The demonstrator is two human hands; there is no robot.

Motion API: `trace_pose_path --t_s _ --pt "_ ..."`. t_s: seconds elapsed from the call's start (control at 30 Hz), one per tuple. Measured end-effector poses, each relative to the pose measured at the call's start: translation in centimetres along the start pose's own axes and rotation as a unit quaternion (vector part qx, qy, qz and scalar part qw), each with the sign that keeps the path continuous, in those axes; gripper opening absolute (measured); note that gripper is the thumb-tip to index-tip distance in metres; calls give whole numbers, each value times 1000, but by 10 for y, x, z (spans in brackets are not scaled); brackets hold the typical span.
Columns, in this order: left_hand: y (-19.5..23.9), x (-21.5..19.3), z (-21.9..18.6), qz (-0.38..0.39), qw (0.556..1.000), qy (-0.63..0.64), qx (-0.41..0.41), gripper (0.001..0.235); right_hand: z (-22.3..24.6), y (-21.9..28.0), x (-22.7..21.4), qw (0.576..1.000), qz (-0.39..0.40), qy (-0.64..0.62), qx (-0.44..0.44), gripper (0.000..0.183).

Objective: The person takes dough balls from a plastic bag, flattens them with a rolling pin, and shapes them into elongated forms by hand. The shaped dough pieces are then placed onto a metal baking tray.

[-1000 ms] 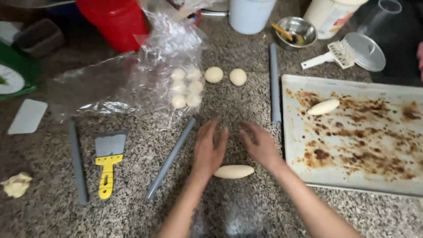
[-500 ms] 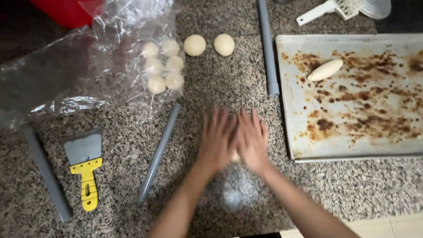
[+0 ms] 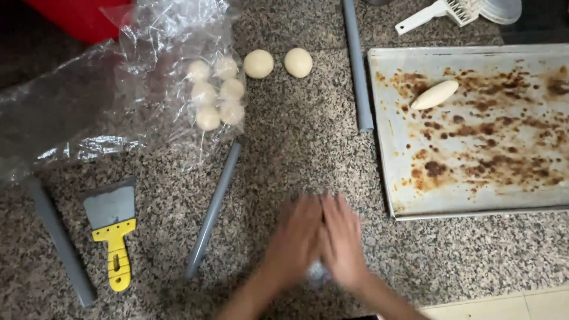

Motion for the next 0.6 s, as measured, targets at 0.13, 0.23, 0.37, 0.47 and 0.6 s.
trace_pose_path --t_s 0.13,0.23,0.37,0.47,0.6 --pt "-111 -33 66 -28 980 -124 -153 83 -24 -141 -4 985 21 12 173 80" --pt "-109 -27 64 -57 984 -82 -148 80 -15 -138 -8 987 6 26 157 79" --pt "6 0 -9 -97 991 50 -75 79 10 0 -10 998 -53 -44 7 66" --pt "58 38 -22 -21 994 93 54 81 -11 76 7 997 15 -66 -47 68" --pt "-17 -6 4 17 1000 -11 -14 86 -8 -19 -5 1000 28 -3 12 70"
Point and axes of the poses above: each hand's wrist, its own y-axis away from the middle knuckle, its own x-axis out of the palm, z = x × y, the point moved 4 cm from there along -y, towards the middle knuckle, and after that the axes turned 2 degrees about x, right-handed, at the moved point
